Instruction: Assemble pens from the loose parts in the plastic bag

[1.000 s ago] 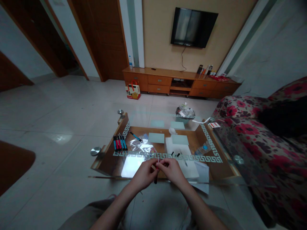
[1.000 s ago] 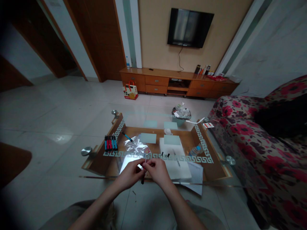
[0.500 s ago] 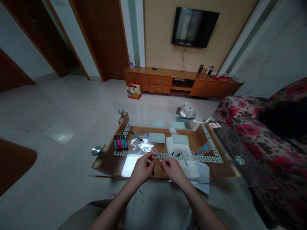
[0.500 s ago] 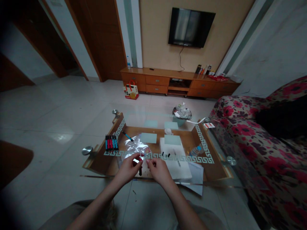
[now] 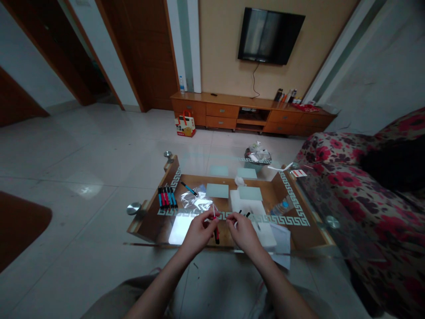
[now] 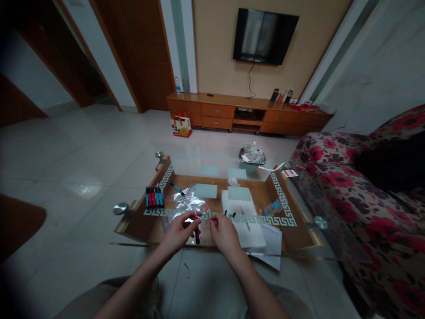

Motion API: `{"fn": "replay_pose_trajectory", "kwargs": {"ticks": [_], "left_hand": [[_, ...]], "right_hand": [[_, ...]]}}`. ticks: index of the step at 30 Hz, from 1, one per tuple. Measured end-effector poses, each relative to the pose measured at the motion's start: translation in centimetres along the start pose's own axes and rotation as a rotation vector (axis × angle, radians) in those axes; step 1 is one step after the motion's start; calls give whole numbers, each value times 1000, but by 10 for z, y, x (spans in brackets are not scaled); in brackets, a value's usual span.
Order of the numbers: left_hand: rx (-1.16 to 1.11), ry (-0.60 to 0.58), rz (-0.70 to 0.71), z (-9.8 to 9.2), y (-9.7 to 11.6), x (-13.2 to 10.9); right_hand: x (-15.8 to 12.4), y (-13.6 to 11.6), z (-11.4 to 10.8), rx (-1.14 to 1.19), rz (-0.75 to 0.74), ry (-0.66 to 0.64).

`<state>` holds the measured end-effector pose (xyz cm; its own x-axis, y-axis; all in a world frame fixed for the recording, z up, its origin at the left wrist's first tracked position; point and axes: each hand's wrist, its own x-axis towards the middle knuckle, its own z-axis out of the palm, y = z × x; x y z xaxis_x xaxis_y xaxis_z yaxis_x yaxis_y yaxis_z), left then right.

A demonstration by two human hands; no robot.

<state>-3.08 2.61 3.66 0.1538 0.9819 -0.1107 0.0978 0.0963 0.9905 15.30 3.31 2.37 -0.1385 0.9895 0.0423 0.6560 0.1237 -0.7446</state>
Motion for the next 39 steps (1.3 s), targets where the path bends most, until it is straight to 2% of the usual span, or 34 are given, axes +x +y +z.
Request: {"fn": "replay_pose_trajectory", "kwargs": {"ticks": [3,10,17,21,28,34,39], "left_hand": [[-40,-12,-27,0,0,4],[-85,92,-22,-1,0,8],[-142,108,-57,-1,8,4],[-152,94,-53,0,8,4],[-144,65,-33,0,6,3],[-138,74,-7,-2,3,4],[-151,74,-20,-2,0,5]], "right_hand": [[0,1,-2,-29,-3,14],[-8,3,7,-130,-16,-122],[-7,4,12,-178,-130,-136],[-7,5,20,-234,-179,-125],[-6,8,36,-353,-209,-198],[-5,13,39,-412,-209,-239],[-4,11,35,-433,-209,-222]]}}
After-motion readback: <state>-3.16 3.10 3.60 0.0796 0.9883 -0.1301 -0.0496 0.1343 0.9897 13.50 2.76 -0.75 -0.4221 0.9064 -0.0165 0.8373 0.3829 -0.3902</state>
